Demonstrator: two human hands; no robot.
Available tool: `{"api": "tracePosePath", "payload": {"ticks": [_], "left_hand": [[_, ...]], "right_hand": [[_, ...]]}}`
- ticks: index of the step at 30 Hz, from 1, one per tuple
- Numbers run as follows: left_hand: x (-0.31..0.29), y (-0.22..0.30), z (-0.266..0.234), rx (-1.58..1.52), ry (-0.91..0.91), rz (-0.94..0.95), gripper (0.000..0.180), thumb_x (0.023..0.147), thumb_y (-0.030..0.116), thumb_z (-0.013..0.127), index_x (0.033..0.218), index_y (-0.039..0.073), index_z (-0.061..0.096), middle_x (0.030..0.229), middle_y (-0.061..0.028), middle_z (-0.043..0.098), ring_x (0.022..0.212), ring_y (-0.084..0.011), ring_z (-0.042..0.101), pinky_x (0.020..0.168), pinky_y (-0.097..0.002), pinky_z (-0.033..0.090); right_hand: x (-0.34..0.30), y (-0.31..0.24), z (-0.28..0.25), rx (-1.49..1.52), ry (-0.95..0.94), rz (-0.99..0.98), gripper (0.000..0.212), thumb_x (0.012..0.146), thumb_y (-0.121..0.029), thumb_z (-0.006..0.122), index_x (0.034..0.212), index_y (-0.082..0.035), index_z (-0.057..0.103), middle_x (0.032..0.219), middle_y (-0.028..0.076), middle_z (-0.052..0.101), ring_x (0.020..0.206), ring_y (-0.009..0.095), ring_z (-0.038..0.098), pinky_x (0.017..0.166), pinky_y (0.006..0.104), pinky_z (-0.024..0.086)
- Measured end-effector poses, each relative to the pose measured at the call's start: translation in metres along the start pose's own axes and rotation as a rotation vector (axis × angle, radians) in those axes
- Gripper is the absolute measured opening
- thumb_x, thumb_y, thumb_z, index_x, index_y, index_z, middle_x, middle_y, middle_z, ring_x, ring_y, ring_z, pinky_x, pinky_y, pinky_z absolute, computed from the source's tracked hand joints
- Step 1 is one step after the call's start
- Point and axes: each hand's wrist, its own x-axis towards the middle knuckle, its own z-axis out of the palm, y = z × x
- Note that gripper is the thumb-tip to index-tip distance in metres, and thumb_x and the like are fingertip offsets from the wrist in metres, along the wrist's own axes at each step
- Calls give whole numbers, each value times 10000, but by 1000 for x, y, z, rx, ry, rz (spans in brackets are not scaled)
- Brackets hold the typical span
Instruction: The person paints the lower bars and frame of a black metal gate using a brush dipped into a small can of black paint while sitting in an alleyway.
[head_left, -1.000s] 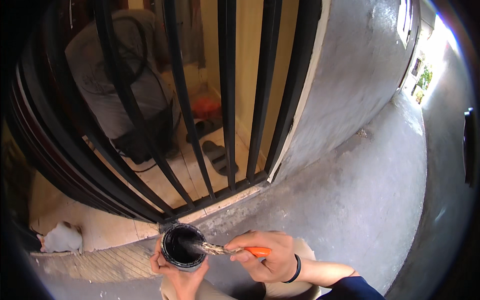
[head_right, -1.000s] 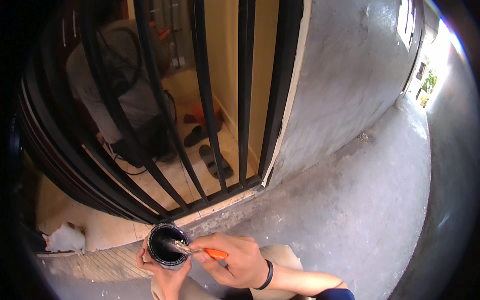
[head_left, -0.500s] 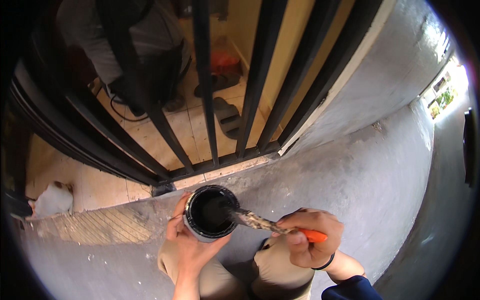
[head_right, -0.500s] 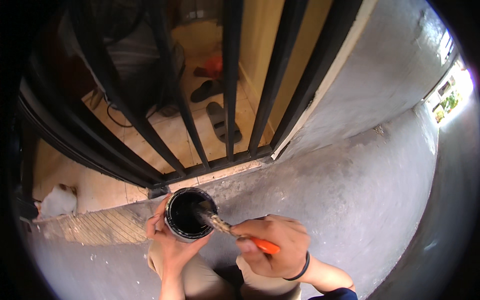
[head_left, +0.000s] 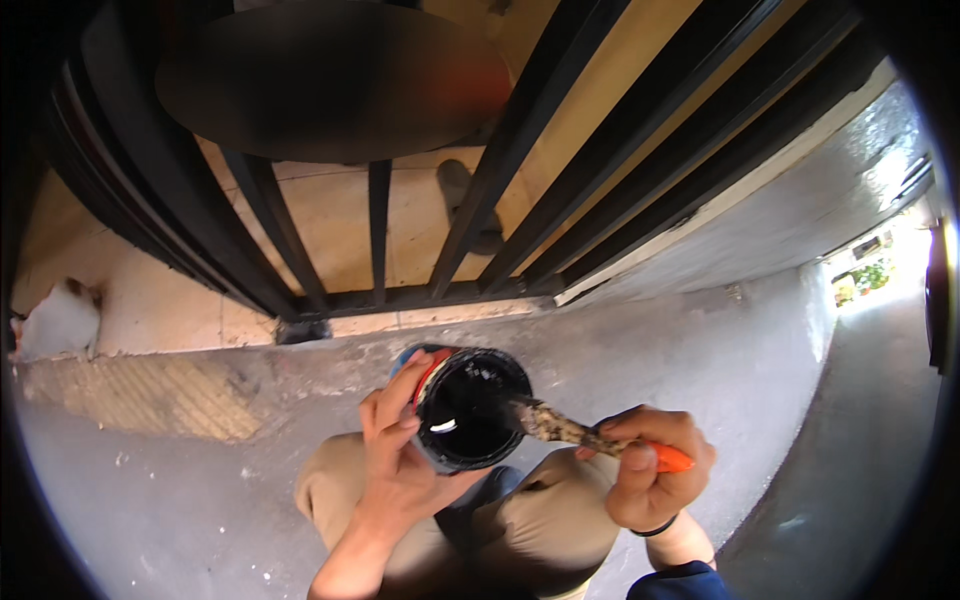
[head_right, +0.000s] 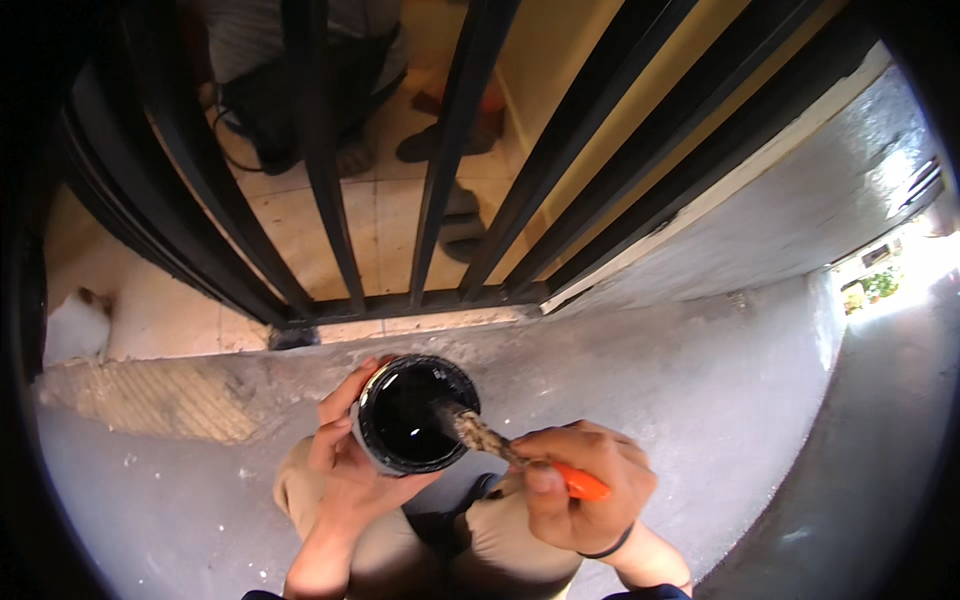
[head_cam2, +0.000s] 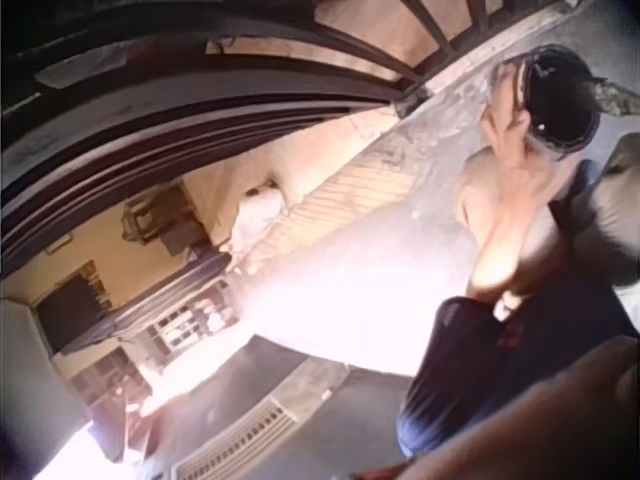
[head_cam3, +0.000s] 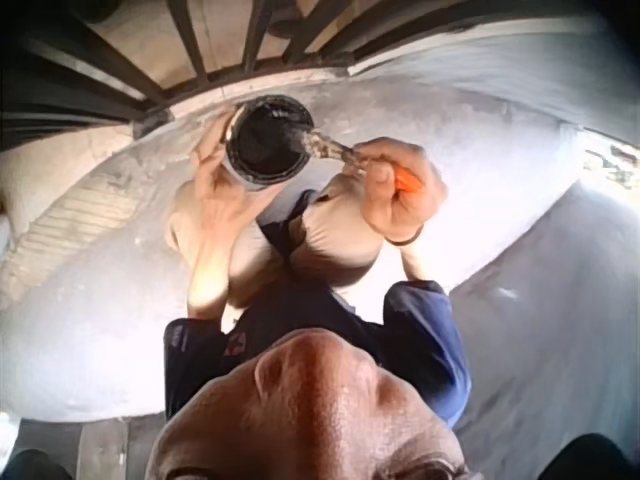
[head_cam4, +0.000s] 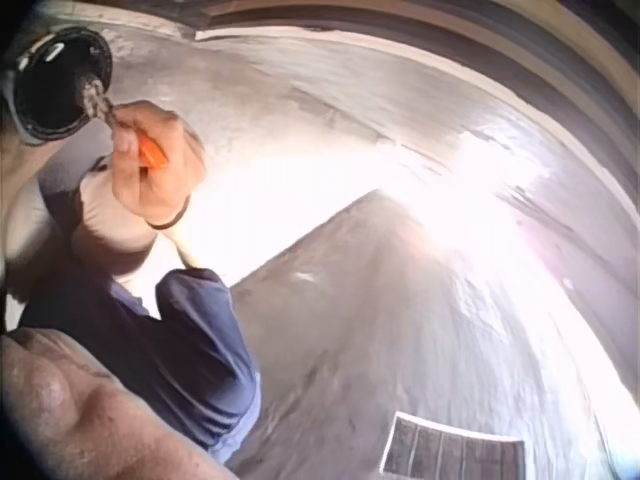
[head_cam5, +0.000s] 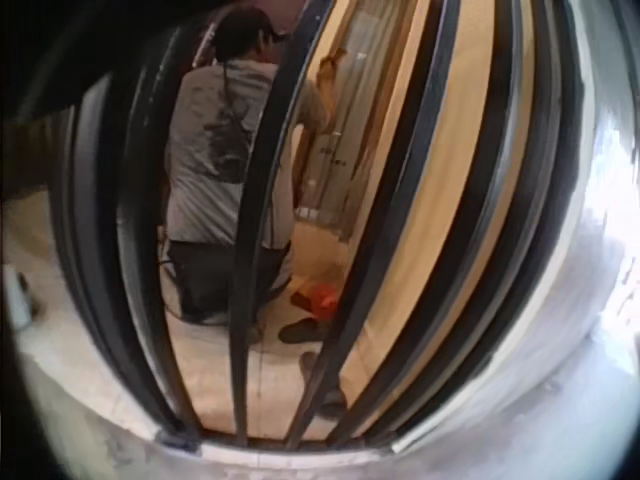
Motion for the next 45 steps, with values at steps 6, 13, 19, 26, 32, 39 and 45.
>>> {"api": "tracePosePath", "payload": {"ticks": [6, 13, 19, 26, 32, 39, 45], "left_hand": [[-3, -6, -7, -37, 101, 29, 1163, 650, 225, 1069, 1514, 269, 292, 1517, -221, 598, 1400, -405, 592, 1020, -460, 357], [-2, 8, -34, 56, 11, -33, 1173, 646, 214, 1065, 1475, 273, 236, 1525, -242, 564, 1354, -407, 597, 1048, -471, 379], [-1, 8, -40, 133, -6, -56, 1193, 651, 225, 1065, 1444, 266, 175, 1525, -269, 547, 1319, -395, 592, 1086, -477, 398], [-2, -1, -39, 96, 32, 24, 1097, 719, 231, 1038, 1465, 288, 235, 1502, -254, 591, 1329, -425, 624, 1013, -491, 423], [1, 2, -47, 72, 58, 67, 1080, 772, 218, 1012, 1465, 296, 188, 1505, -341, 542, 1297, -476, 630, 1034, -524, 481], [-8, -8, -38, -28, 170, 88, 1171, 728, 152, 1010, 1600, 351, 254, 1561, -309, 552, 1405, -460, 601, 981, -508, 400], [-6, -2, -43, 86, 120, 81, 1146, 745, 169, 1010, 1531, 308, 188, 1533, -326, 528, 1336, -463, 620, 1008, -509, 487]], "right_hand": [[6, -5, 15, -10, -32, -30, 369, 1137, -329, 574, 1075, 34, 597, 793, 151, 742, 670, 201, 777, 626, 286, 589], [3, -9, 29, 9, -20, -11, 367, 1135, -334, 578, 1076, 28, 586, 796, 144, 742, 663, 198, 772, 635, 285, 595], [10, -16, 29, 6, -19, -21, 384, 1142, -342, 551, 1074, 35, 566, 797, 153, 727, 664, 200, 767, 628, 284, 587], [9, -16, 44, 26, 99, -11, 233, 1056, -244, 688, 1023, -14, 677, 806, 97, 759, 634, 204, 710, 621, 304, 551], [27, -23, 51, -53, 45, -66, 125, 1010, -138, 712, 981, -16, 707, 817, 87, 761, 599, 205, 658, 610, 308, 526], [46, -19, 68, -125, -67, -254, 153, 843, -27, 827, 965, -57, 740, 801, 47, 741, 553, 247, 624, 608, 299, 488], [48, -14, 77, -184, -136, -284, 192, 856, -73, 866, 989, -70, 729, 676, 5, 667, 489, 208, 578, 532, 322, 378]]}}
